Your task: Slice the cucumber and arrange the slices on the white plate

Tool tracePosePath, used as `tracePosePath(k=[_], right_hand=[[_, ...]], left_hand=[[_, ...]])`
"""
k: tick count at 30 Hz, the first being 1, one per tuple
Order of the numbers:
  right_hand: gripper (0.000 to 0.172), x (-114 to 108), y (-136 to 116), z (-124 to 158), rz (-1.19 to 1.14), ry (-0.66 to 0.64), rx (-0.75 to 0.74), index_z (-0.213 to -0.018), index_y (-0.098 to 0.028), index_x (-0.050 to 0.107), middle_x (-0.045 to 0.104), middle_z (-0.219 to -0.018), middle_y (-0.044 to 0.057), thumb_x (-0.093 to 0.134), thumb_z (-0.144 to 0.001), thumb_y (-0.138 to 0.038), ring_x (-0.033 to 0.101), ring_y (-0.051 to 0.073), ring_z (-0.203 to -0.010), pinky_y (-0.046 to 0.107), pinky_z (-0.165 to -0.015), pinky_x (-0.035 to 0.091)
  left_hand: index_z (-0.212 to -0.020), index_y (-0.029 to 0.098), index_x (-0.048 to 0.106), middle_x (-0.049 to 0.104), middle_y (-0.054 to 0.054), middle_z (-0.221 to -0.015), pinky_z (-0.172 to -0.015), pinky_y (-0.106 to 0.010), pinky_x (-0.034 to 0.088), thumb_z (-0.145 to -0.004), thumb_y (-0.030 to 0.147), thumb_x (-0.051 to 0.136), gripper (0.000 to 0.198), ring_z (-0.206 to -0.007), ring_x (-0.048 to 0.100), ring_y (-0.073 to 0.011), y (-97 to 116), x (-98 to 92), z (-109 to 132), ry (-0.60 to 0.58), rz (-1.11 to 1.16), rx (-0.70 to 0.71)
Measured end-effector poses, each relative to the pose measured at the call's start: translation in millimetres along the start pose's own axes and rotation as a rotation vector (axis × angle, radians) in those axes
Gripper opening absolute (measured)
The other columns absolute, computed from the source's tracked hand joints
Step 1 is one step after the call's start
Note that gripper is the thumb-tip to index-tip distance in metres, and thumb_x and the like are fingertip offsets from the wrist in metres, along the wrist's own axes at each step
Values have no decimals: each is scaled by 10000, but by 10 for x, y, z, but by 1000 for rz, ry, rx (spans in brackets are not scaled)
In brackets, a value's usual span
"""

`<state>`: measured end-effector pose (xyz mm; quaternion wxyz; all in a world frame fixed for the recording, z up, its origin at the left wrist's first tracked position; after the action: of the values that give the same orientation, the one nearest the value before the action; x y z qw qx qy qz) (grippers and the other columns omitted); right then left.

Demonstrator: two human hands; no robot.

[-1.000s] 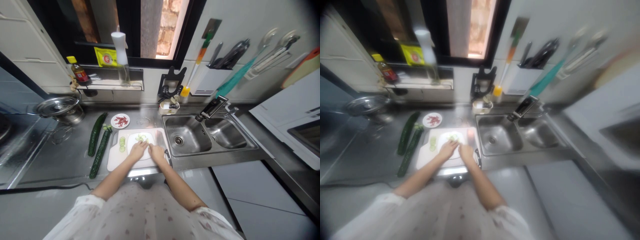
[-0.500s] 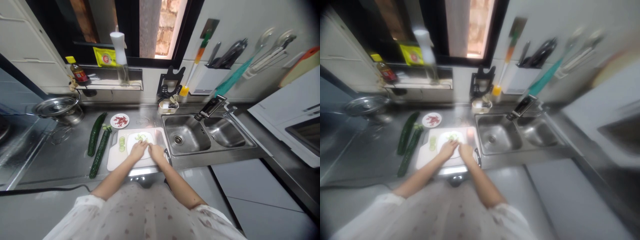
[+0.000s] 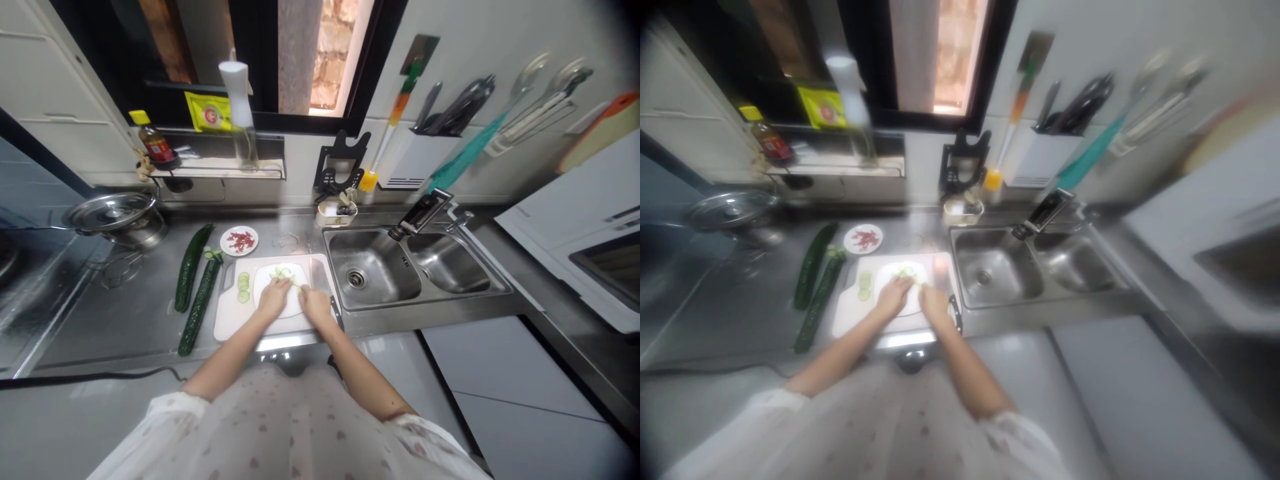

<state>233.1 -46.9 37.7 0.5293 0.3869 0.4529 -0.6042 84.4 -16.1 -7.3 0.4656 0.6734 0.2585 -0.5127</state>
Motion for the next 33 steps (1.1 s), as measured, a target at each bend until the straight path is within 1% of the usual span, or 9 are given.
tracePosePath(k=[10, 17, 21, 23, 26, 28, 29, 31, 33], right_hand=[[344, -18, -63, -8, 2, -32, -1, -1217, -208, 581, 711, -991, 122, 358, -985, -330, 666, 214, -937, 283, -756, 419], [330, -15, -60, -17, 7, -27, 3, -1210, -218, 580, 715, -982, 107, 363, -985, -323, 670, 216, -919, 288, -747, 420], [323, -14, -69, -27, 4, -27, 10, -1200, -205, 587, 712, -981, 110, 383, -973, -311, 666, 218, -927, 285, -746, 416], [320, -17, -69, -40, -7, -26, 12, -1199, -206, 589, 711, -989, 111, 390, -966, -300, 663, 217, -933, 288, -753, 417], [316, -36, -60, -66, -40, -19, 8, -1184, -198, 603, 710, -999, 116, 408, -953, -293, 656, 214, -945, 285, -768, 415], [327, -64, -42, -77, -80, 5, 9, -1180, -192, 613, 711, -1001, 119, 416, -951, -317, 650, 213, -955, 278, -772, 415], [339, -83, -28, -79, -106, 26, 15, -1191, -196, 614, 712, -1003, 116, 414, -953, -331, 649, 213, -955, 275, -770, 415], [366, -133, 14, -70, -169, 96, 27, -1228, -216, 606, 716, -1006, 102, 402, -958, -355, 648, 212, -953, 271, -763, 418], [378, -195, 72, -44, -232, 185, 34, -1253, -236, 603, 720, -1006, 85, 403, -958, -361, 648, 206, -949, 262, -763, 418]], left_hand=[[-1251, 230, 616, 576, -70, -1321, -969, -389, 448, -902, 103, 409, 426, -1162, 458, -245, 44, 86, -31, -20, -36, 97], [-1266, 217, 609, 573, -66, -1327, -949, -386, 448, -909, 110, 395, 430, -1154, 451, -261, 41, 95, -26, -26, -51, 101], [-1259, 221, 615, 585, -71, -1306, -961, -380, 440, -913, 112, 391, 426, -1169, 446, -255, 50, 95, -36, -23, -23, 99], [-1237, 219, 630, 597, -77, -1282, -963, -380, 440, -910, 112, 394, 417, -1170, 447, -253, 65, 82, -54, -24, -3, 88], [-1149, 216, 677, 632, -81, -1209, -950, -375, 449, -884, 108, 430, 377, -1138, 471, -250, 97, 35, -96, -29, 35, 51], [-1107, 214, 692, 643, -78, -1183, -959, -371, 447, -849, 93, 464, 365, -1125, 485, -245, 111, -17, -117, 8, 81, 31], [-1104, 211, 693, 642, -76, -1188, -969, -371, 442, -829, 85, 478, 371, -1125, 489, -243, 110, -49, -120, 50, 112, 19], [-1121, 206, 687, 637, -73, -1205, -988, -373, 432, -804, 77, 487, 396, -1121, 500, -240, 79, -119, -102, 171, 178, -27], [-1117, 205, 691, 646, -71, -1184, -996, -381, 427, -803, 88, 479, 397, -1100, 519, -241, 1, -191, -43, 307, 237, -106]])
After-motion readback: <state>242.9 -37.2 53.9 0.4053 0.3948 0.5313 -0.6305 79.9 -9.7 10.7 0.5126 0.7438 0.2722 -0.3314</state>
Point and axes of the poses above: each hand's wrist, its own z-axis away from the middle knuckle, its own x-axis out of the palm, y = z × x, the point moved 1 cm from there along -z, towards the middle knuckle
